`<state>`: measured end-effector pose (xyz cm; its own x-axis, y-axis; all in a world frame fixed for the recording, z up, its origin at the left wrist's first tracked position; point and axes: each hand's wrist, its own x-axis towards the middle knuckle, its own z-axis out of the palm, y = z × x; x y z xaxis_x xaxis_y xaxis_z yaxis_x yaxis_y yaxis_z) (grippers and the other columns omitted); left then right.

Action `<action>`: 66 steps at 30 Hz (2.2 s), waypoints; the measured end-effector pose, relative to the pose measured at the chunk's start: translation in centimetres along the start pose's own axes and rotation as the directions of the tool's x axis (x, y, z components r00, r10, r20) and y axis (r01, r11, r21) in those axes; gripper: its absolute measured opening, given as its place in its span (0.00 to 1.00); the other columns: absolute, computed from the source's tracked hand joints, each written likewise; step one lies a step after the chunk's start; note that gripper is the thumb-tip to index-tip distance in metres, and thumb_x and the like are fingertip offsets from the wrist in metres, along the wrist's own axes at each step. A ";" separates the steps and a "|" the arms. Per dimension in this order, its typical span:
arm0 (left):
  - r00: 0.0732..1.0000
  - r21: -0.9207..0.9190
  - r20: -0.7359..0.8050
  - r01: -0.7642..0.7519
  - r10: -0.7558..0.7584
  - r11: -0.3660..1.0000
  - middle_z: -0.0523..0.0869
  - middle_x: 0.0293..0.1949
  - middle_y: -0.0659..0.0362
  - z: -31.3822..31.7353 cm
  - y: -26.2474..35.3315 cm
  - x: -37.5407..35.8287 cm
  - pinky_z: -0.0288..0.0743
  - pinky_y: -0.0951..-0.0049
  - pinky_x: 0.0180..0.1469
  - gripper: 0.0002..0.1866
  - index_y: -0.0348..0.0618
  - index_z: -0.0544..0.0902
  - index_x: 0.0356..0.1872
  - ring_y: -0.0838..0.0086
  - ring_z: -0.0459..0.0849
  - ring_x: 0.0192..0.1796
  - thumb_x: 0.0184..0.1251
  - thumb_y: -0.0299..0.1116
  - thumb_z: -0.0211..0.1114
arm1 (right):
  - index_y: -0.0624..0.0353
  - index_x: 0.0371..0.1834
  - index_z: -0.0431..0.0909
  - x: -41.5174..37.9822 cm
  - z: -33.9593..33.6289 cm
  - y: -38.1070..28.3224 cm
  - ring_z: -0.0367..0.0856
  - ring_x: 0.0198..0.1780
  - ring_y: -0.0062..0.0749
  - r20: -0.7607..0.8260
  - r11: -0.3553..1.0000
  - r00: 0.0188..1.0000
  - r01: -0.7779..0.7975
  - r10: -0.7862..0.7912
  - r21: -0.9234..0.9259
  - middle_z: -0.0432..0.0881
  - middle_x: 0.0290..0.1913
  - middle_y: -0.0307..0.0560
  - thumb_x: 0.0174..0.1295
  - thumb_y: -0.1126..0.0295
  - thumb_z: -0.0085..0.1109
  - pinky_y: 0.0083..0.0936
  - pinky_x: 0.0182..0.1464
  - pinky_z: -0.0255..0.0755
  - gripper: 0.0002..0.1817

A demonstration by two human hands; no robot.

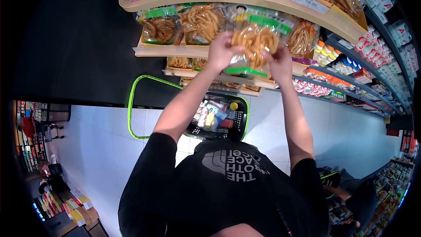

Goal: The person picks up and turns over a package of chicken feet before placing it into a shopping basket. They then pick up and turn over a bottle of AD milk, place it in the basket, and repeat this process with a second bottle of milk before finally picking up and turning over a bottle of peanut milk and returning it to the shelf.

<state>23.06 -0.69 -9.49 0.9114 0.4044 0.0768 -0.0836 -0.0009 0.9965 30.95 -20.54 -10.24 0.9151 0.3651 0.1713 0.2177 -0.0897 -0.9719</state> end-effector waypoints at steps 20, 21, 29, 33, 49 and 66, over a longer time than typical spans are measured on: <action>0.930 0.923 0.216 -0.294 0.297 0.250 0.71 0.62 0.31 7.3 -2.8 -0.4 0.65 0.53 0.69 0.33 0.27 0.68 0.63 0.40 0.68 0.68 0.60 0.37 0.65 | 0.64 0.31 0.84 8.2 -0.8 -0.9 0.88 0.40 0.52 -0.046 0.396 0.987 -0.103 0.151 -0.912 0.86 0.32 0.60 0.53 0.35 0.63 0.41 0.42 0.82 0.35; 0.931 0.874 0.234 -0.328 0.279 0.358 0.68 0.65 0.30 7.6 -5.0 -2.0 0.53 0.48 0.74 0.35 0.27 0.65 0.66 0.36 0.59 0.72 0.61 0.36 0.63 | 0.64 0.29 0.84 8.0 -0.7 -0.9 0.88 0.39 0.52 -0.042 0.393 0.989 -0.096 0.145 -0.915 0.86 0.32 0.60 0.53 0.34 0.63 0.41 0.41 0.82 0.35; 0.988 0.752 0.033 0.073 -0.149 0.655 0.66 0.61 0.34 4.1 -14.6 -22.5 0.59 0.50 0.70 0.33 0.32 0.69 0.61 0.39 0.65 0.66 0.52 0.33 0.68 | 0.73 0.61 0.70 2.3 -0.2 3.7 0.85 0.39 0.54 -0.040 0.673 0.940 0.213 -0.339 -0.708 0.85 0.39 0.59 0.61 0.55 0.66 0.42 0.42 0.79 0.34; 0.841 0.701 -0.521 0.519 -0.146 0.489 0.81 0.42 0.42 -7.8 -22.6 -29.7 0.71 0.54 0.57 0.24 0.36 0.76 0.47 0.48 0.78 0.50 0.51 0.37 0.70 | 0.69 0.62 0.71 -2.8 0.3 6.2 0.81 0.47 0.54 0.084 0.620 0.809 0.509 -0.582 -0.597 0.82 0.47 0.61 0.62 0.66 0.63 0.41 0.49 0.75 0.28; 0.412 0.285 -0.899 0.808 -0.149 0.516 0.73 0.65 0.41 -36.2 -9.9 -35.5 0.69 0.60 0.65 0.50 0.41 0.60 0.73 0.52 0.74 0.65 0.50 0.48 0.74 | 0.65 0.41 0.84 -36.6 -7.5 34.5 0.84 0.25 0.35 0.260 0.313 0.181 -0.404 0.949 -0.860 0.86 0.36 0.51 0.63 0.54 0.60 0.30 0.27 0.80 0.21; 0.836 0.067 -0.315 0.491 -0.449 0.869 0.75 0.19 0.67 -27.4 -11.6 -36.8 0.67 0.77 0.23 0.13 0.41 0.79 0.32 0.82 0.73 0.20 0.71 0.40 0.63 | 0.56 0.56 0.74 -27.9 30.2 7.5 0.82 0.33 0.31 0.518 0.493 0.463 -0.865 0.719 0.089 0.83 0.40 0.44 0.65 0.48 0.60 0.30 0.40 0.80 0.26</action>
<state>-20.56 9.53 -24.82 0.6730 0.6264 -0.3933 0.4019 0.1367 0.9054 -3.23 -3.41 -27.20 0.4047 0.5843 -0.7034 -0.7144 -0.2782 -0.6421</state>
